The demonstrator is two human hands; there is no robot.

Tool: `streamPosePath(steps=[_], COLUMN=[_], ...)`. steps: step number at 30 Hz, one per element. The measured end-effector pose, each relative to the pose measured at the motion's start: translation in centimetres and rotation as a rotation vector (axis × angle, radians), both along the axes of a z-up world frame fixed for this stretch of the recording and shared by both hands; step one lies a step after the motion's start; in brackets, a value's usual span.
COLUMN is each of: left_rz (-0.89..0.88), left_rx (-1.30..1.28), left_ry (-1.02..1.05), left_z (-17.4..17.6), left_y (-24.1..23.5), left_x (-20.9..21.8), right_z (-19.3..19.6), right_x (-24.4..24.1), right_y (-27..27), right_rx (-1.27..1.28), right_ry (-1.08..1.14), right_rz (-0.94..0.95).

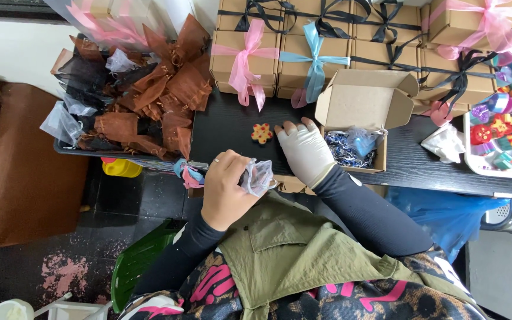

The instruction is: Placing small colorful wax melts or soaps into decorative bags and gift boxes, then tying the boxes with pink ribbons.

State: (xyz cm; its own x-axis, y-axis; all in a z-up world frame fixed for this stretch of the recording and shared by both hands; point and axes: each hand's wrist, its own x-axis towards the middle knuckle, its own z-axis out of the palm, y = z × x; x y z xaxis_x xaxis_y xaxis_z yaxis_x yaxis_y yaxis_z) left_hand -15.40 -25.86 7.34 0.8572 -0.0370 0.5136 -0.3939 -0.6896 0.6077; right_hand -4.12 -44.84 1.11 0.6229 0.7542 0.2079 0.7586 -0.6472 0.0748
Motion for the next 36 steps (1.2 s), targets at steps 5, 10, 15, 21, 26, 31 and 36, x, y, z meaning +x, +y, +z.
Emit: streamPosePath(steps=[5,10,15,21,26,31,36], left_rz=[0.025,-0.063,-0.043,0.019,-0.035,-0.082,-0.153], left_rx=[-0.127,-0.412,-0.037,0.158,0.138,0.132,0.006], left_ry=[0.069,0.280,0.066,0.040,0.036,0.051,0.125], left_z=[-0.4,-0.1,0.4,0.0,-0.1,0.2,0.2], left_y=[-0.1,-0.4,-1.1,-1.8,-2.2,-2.7,-3.4], left_x=[0.2,0.6,1.0,1.3,1.2,1.2,1.6], right_z=[5.0,7.4,6.1,7.5,9.2,11.2,10.8], right_x=[-0.9,-2.5,-3.9,-5.6,-6.1,-5.9,-5.7], right_y=[0.0,-2.3,-5.0,-4.9,-4.6,-4.6,-4.4], right_rx=[0.128,0.668,1.369,1.372,1.044,0.622,0.577], right_ry=[0.111,0.564,1.473,1.622,0.972,0.673,0.587], right_rz=[-0.033,-0.097,-0.018,-0.060,-0.027,-0.115,0.062])
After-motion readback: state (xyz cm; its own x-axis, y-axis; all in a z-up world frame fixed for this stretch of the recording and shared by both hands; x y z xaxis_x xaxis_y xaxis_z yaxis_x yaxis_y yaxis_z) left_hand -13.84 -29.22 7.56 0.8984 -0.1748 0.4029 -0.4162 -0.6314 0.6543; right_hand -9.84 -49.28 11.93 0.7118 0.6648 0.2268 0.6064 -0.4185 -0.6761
